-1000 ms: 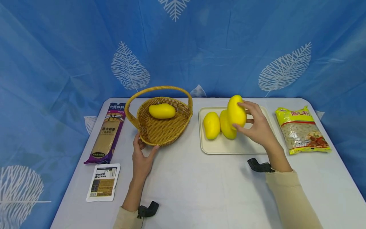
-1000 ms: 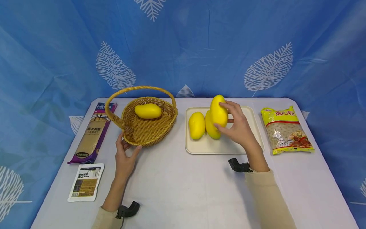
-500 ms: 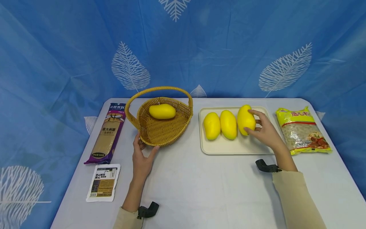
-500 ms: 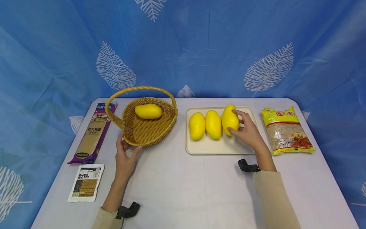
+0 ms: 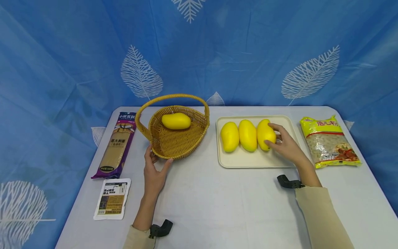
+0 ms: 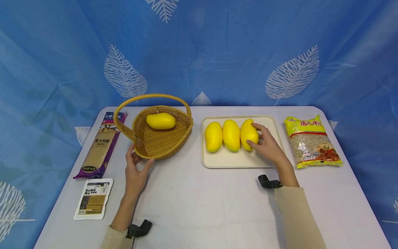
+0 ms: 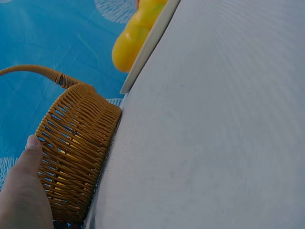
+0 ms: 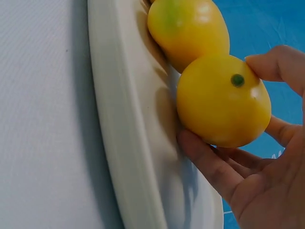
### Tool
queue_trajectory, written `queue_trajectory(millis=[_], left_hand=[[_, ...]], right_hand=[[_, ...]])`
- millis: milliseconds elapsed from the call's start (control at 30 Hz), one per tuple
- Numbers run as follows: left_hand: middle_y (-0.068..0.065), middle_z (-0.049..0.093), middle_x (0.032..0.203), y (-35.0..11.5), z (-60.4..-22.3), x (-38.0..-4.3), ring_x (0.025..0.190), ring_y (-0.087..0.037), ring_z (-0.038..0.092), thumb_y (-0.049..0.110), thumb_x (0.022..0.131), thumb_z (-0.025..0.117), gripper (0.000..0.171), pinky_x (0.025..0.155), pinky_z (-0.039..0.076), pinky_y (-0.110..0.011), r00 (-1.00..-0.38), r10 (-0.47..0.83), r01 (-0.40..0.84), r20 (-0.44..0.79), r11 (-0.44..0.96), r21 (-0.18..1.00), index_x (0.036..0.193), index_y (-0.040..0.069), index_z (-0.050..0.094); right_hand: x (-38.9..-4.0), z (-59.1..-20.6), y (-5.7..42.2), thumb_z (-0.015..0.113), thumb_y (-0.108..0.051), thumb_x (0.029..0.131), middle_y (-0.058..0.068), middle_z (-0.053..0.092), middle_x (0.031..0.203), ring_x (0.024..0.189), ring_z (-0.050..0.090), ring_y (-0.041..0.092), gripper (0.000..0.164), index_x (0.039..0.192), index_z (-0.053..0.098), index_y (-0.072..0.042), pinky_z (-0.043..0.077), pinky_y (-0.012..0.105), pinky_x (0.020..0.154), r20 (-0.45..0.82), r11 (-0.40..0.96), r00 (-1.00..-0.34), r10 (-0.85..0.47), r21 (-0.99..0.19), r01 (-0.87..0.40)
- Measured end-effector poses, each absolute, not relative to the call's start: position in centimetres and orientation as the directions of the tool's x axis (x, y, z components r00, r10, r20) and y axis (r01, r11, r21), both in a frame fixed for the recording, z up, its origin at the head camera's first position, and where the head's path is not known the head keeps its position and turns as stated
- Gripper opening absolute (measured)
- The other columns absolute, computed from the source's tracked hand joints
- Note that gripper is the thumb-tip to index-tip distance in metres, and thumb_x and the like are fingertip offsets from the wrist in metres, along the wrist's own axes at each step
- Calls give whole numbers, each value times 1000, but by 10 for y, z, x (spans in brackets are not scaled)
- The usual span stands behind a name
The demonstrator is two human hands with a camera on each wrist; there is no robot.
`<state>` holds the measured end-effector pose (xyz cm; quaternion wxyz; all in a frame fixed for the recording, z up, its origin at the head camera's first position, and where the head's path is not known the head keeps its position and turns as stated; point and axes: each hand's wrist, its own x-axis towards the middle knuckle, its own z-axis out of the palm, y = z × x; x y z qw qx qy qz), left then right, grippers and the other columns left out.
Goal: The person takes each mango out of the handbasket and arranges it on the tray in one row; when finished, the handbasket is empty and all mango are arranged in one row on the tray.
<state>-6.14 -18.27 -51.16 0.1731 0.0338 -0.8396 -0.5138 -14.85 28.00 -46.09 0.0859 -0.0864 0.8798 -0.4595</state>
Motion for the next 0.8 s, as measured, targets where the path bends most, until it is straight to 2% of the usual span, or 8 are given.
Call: queue_trajectory(millis=[200,333,500,600,800], left_hand=[[-15,48,141,-183,-512,-61,117,-28,53,24,87,75,88,103,37,-41,-938,-239,115,250,467,877,156,21,20],[-16,48,140,-182,-512,-61,118,-29,53,24,87,75,88,103,37,-41,-939,-236,117,250,465,878,156,21,20],[-16,48,140,-182,-512,-61,118,-29,53,23,87,75,88,103,37,-41,-939,-236,117,250,464,878,156,21,20],[-16,48,140,-182,-512,-61,118,-29,53,23,87,75,88,103,37,-41,-939,-237,117,251,464,878,156,20,20],[-16,48,140,-182,-512,-61,118,-28,53,23,87,75,88,103,37,-41,-939,-237,118,250,460,880,156,22,20]], right_hand=[[-148,-461,282,64,-24,96,26,30,153,124,44,41,73,155,22,-9,38,4,81,-75,592,-972,-221,-803,-72],[-148,-462,284,64,-25,96,27,28,154,124,44,43,74,155,23,-8,38,6,82,-74,614,-974,-215,-786,-75],[-146,-462,285,66,-27,94,25,31,152,118,45,40,75,154,25,-7,37,11,81,-59,646,-979,-195,-759,-83],[-144,-463,285,67,-25,93,25,33,150,114,45,37,76,154,25,-6,37,8,78,-50,648,-980,-192,-757,-88],[-142,-463,282,68,-24,93,26,31,151,116,45,37,78,154,23,-6,38,3,76,-48,628,-976,-213,-772,-99]])
